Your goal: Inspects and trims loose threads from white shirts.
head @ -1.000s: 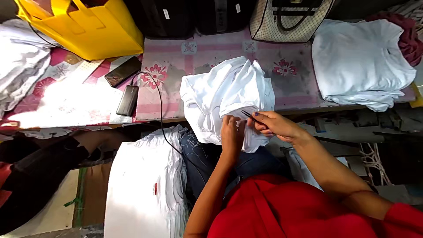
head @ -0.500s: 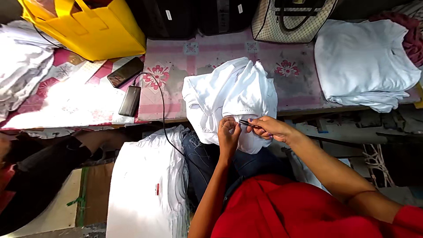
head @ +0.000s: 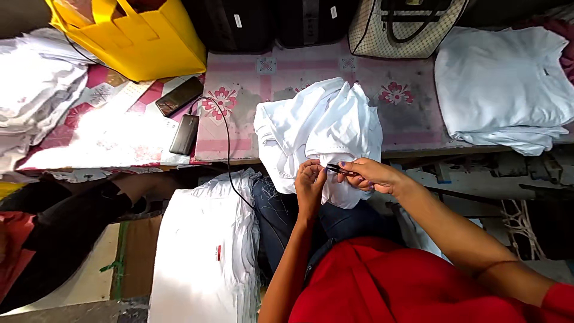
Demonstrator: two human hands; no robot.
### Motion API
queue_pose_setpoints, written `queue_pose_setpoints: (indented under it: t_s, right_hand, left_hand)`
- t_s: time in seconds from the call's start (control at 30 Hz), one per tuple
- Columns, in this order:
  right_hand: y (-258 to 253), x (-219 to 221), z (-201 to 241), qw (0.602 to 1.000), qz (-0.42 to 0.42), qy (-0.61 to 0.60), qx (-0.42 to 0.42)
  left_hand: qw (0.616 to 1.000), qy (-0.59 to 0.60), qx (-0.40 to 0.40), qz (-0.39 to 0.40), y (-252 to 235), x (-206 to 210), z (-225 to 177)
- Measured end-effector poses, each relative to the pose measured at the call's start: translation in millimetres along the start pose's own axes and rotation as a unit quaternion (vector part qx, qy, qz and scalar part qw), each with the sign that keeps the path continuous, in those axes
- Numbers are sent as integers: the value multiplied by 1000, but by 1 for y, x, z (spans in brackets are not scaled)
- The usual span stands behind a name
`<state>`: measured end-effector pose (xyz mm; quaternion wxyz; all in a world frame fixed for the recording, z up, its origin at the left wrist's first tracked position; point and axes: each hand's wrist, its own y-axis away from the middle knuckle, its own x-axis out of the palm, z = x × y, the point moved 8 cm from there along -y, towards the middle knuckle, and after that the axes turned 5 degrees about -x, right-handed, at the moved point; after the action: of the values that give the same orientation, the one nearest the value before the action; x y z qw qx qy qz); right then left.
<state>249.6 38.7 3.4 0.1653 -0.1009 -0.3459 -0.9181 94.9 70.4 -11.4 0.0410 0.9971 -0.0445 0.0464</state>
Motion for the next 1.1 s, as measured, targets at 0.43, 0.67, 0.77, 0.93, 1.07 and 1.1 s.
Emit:
queue_pose_setpoints:
  t_s: [0.43,0.67,0.77,0.93,1.07,1.1]
  right_hand:
    - [-1,2,1,999,-41,10,-4]
    - [-3,5,0,999,-28,-20,-8]
    - [-5,5,0,998,-59,-26,-26]
    - [-5,9,-3,996,-73,-35,-41]
    - [-7,6,-7,994,-95,-37,-48]
    - [-8,6,-8,993,-97,-35,-49]
  left_hand:
    - [999,35,-11,-5,4,-4,1]
    - [999,46,-4,-3,4,-3,2]
    - [999,48,-2,-5,5,-2,3]
    - [999,44,-5,-7,5,-1,2]
    - [999,44,-2,-12,5,0,3]
    - [999,45,-3,-12,5,-1,4]
